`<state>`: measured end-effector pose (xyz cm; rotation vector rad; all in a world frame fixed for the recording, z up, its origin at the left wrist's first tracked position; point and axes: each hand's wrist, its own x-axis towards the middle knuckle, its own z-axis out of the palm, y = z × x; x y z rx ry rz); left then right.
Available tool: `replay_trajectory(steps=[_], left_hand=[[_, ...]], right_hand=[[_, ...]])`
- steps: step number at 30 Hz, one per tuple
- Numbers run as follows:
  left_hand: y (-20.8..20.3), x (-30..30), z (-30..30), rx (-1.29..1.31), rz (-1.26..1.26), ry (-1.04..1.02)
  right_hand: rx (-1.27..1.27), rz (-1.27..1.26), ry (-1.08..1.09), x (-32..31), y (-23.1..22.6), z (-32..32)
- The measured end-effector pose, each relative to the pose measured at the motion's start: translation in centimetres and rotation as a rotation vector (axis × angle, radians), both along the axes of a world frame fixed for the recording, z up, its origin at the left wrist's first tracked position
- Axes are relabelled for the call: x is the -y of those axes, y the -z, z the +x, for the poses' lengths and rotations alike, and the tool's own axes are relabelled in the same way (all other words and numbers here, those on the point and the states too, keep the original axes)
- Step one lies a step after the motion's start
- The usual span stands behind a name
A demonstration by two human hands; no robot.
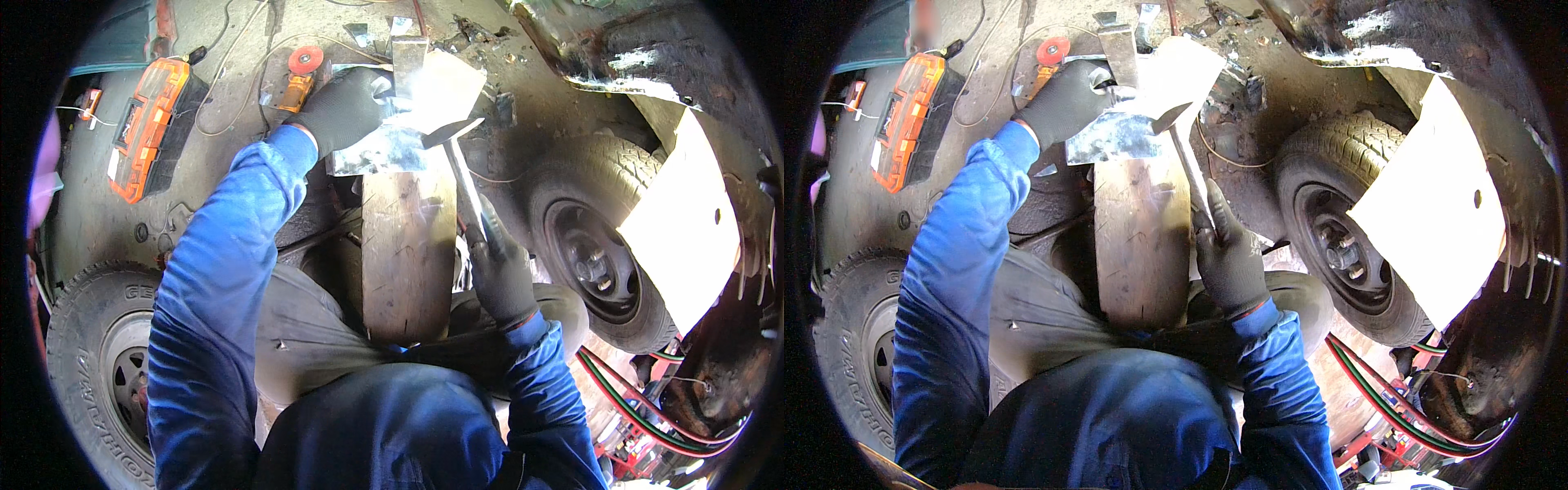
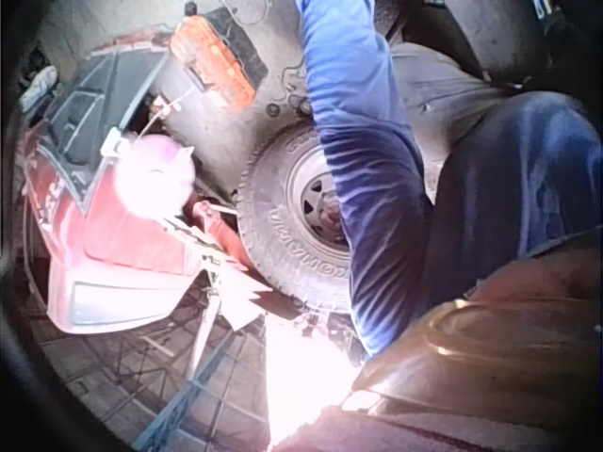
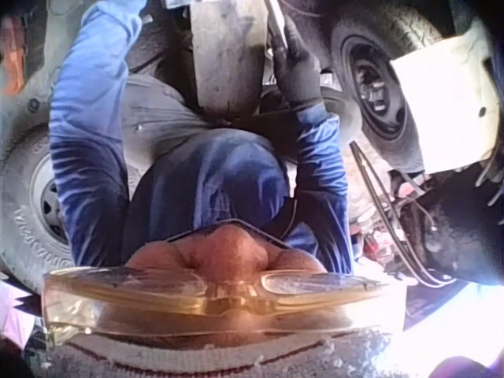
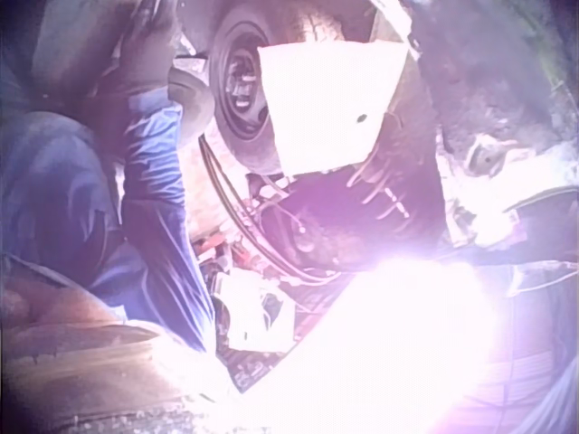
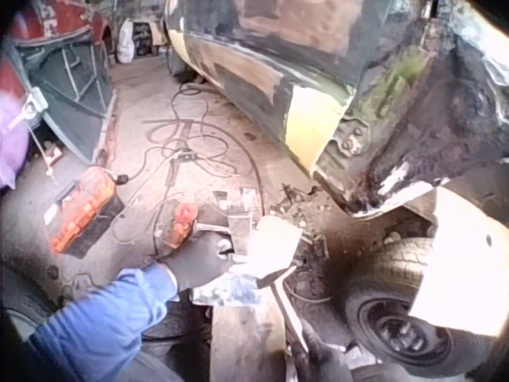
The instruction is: The person sits on the floor and uses a hammer to repeatedly strike a small rectangular metal sheet resting on a wooden block. They adjust the sheet's position several times and continue hammering to flatten or shape it.
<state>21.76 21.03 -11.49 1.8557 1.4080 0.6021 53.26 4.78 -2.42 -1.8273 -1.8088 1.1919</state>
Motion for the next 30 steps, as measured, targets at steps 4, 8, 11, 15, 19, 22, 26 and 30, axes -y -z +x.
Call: replay_trajectory(steps=[4, 8, 11, 15, 19, 22, 26, 30], left_hand=[[-1.1, 0.9, 1.1, 0.072, -0.025, 0.014], [-2.5, 1.6, 1.7, 0.008, -0.040, -0.031], [-2.9, 1.9, 2.1, -0.029, -0.075, -0.044], [-3.0, 2.0, 2.7, -0.051, -0.069, -0.124], [-2.5, 1.7, 2.7, -0.086, -0.045, -0.064], [-2.0, 1.4, 2.8, -0.096, -0.017, -0.051], [-2.1, 1.8, 3.7, -0.078, 0.059, -0.039], [-3.4, 2.8, 4.6, -0.082, 0.028, -0.125]], right_hand=[[0.033, 0.060, -0.049, -0.1, 0.2, 0.1], [0.008, 0.054, -0.034, 0.1, 0.4, 0.3], [-0.014, 0.005, -0.011, 0.4, 0.4, 0.6], [-0.011, 0.055, -0.038, 0.7, 0.6, 0.7], [-0.036, 0.089, -0.022, 0.8, 0.7, 0.7], [0.081, 0.104, -0.051, 0.8, 0.9, 0.9], [0.063, 0.142, -0.052, 0.8, 1.3, 1.3], [-0.029, 0.188, -0.008, 0.3, -0.5, 1.0]])
